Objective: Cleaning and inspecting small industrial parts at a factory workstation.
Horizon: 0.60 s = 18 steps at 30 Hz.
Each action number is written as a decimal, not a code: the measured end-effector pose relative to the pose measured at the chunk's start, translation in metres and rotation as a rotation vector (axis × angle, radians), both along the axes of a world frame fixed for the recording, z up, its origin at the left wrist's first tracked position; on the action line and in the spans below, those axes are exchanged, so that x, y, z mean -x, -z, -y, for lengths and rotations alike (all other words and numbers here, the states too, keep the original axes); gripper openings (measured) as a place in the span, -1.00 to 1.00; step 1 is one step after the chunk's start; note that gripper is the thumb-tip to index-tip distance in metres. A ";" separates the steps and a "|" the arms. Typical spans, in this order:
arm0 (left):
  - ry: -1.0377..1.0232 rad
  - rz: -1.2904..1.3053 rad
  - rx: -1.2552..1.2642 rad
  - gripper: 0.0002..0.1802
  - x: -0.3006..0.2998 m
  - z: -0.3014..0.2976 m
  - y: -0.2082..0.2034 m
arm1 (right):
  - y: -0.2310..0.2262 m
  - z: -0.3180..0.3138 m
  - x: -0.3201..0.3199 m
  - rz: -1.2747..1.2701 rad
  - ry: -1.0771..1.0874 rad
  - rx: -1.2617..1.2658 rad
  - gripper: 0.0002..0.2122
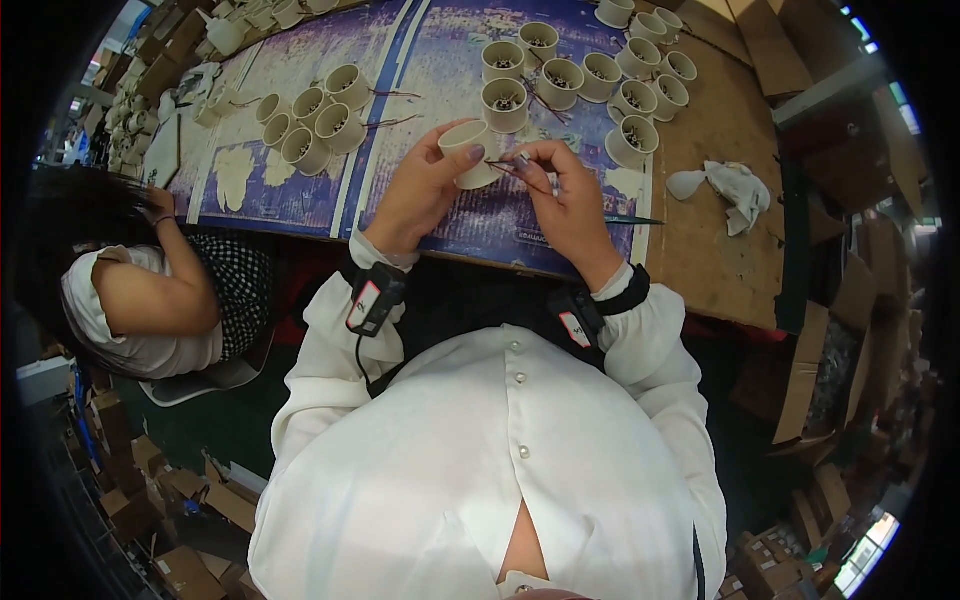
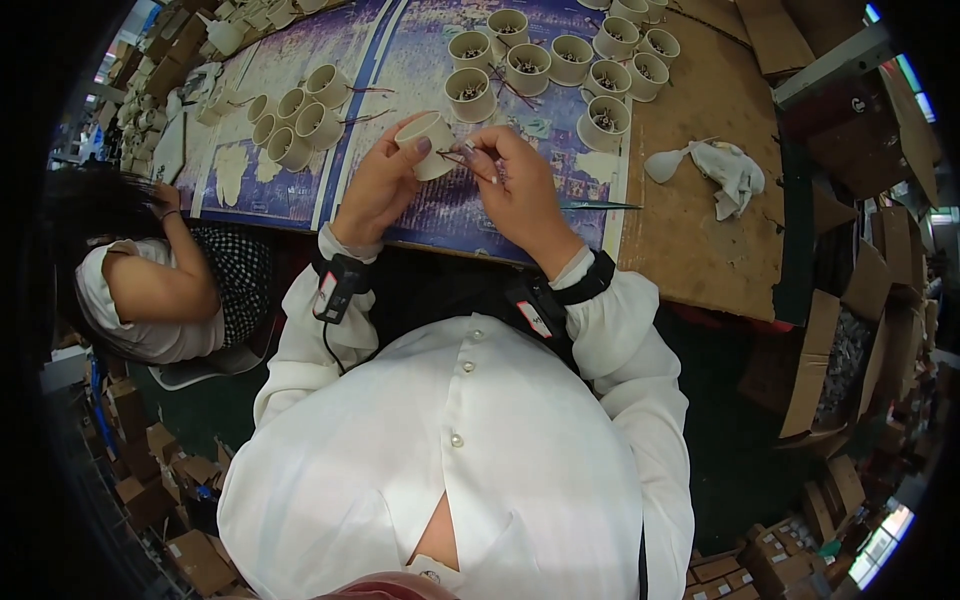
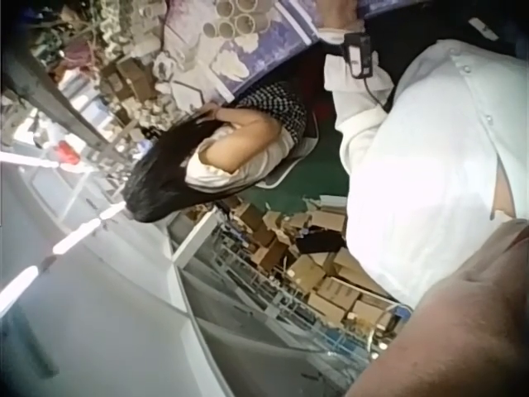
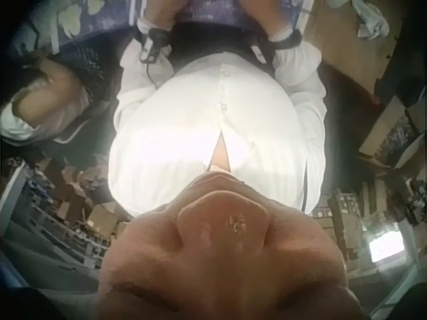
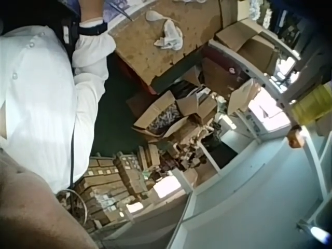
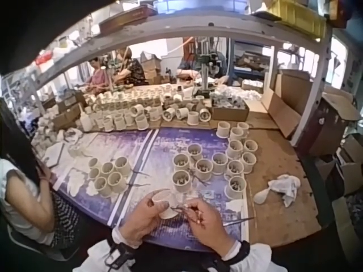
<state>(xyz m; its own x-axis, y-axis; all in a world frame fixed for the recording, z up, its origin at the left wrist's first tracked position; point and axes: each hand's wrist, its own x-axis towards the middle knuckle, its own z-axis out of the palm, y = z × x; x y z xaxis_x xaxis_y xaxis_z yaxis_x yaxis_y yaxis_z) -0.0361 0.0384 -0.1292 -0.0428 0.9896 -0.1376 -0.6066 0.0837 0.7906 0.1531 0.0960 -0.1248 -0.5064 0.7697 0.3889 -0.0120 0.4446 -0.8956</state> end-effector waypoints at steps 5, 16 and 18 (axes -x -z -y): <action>-0.120 -0.254 -0.122 -0.32 -0.002 0.005 -0.004 | -0.002 -0.003 -0.019 0.148 -0.065 0.184 -0.87; -0.173 -0.422 -0.294 -0.19 -0.007 0.014 -0.001 | -0.017 0.014 -0.011 0.159 -0.070 -0.281 -0.67; -0.196 -0.459 -0.329 -0.18 -0.009 0.015 0.000 | -0.016 0.015 -0.011 0.157 -0.065 -0.321 -0.66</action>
